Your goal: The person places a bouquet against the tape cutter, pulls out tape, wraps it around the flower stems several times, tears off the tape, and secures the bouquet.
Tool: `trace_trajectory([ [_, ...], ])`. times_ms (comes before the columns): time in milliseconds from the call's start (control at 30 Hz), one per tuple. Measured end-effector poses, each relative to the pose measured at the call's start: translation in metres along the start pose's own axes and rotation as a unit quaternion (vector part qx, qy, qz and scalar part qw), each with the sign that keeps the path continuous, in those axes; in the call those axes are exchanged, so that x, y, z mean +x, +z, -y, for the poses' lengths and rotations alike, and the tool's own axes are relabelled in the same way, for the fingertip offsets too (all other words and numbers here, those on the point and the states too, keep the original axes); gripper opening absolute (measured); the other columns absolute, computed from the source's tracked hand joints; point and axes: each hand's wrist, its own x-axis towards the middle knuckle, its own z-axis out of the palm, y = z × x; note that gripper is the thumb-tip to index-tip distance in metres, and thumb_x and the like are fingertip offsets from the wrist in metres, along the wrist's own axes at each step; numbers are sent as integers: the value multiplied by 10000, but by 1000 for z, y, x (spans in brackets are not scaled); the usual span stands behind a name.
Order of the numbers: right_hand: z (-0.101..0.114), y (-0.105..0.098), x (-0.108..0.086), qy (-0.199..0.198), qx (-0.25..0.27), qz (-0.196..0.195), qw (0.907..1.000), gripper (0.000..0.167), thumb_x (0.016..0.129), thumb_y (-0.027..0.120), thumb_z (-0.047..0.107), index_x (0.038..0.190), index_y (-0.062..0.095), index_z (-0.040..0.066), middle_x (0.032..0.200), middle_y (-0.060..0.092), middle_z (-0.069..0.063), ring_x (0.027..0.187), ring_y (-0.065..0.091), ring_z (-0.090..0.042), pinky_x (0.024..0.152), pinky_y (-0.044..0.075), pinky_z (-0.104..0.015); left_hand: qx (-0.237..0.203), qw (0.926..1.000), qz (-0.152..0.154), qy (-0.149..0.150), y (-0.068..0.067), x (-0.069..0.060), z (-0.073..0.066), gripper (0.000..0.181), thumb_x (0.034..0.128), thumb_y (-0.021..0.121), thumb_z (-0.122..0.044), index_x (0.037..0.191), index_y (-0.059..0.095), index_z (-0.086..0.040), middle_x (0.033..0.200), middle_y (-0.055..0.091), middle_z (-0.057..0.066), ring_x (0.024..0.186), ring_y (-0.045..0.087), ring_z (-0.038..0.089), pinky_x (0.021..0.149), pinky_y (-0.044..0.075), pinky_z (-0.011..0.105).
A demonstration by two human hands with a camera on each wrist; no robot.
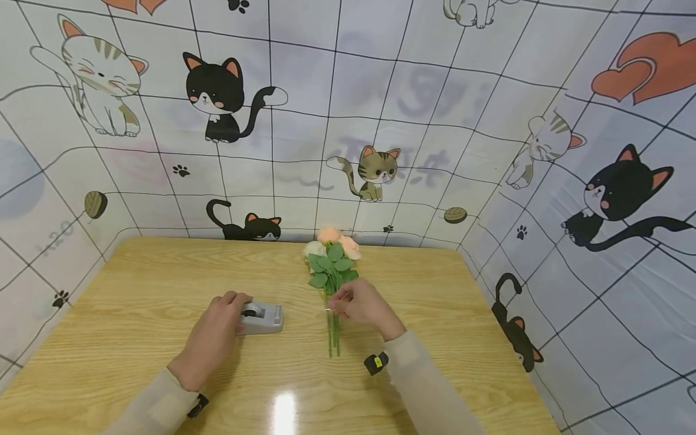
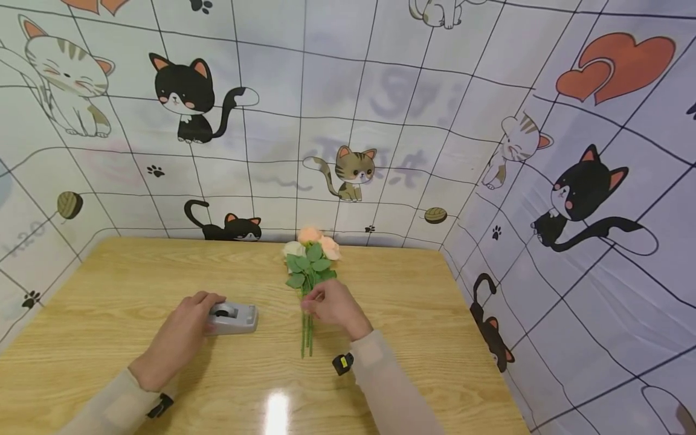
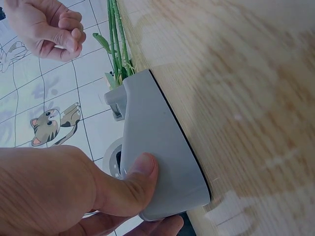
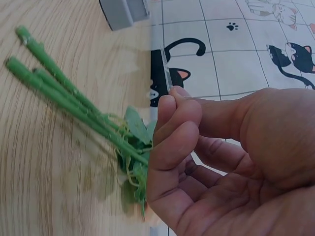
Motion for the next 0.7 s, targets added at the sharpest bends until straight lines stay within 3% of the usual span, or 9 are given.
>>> trace_trajectory([
  [233,-10,-9,-2,-61,-141,-157,9998,147,1121,775,96,1084,862,-17,892,814,-283,610,550,-115,589,423,-268,15,10000,38,-30,-1,1,-1,541,855,916,211,1351,739,90,1267,771,273,1079,770,453,876,731,550],
  [500,-11,-4,-3,348,-423,-353,9979,136,1117,794,112,1063,867,10,910,842,-174,633,569,-127,584,431,-260,25,10000,31,-28,0,1,-3,560,844,929,208,1357,739,84,1270,773,267,1066,770,434,881,731,544],
  [600,-12,-2,-2,263,-513,-381,9976,122,1107,795,97,1036,862,26,878,825,-102,643,589,-129,582,453,-267,37,10000,-8,-28,0,1,-3,569,837,933,210,1356,738,84,1268,774,266,1071,770,437,880,730,546],
  [700,-21,3,3,-126,-685,-494,9964,140,1100,792,115,1000,860,45,809,787,-48,612,549,-120,571,456,-274,45,10000,-32,-35,0,0,-2,574,833,933,215,1357,736,85,1267,773,266,1071,768,440,881,730,549],
])
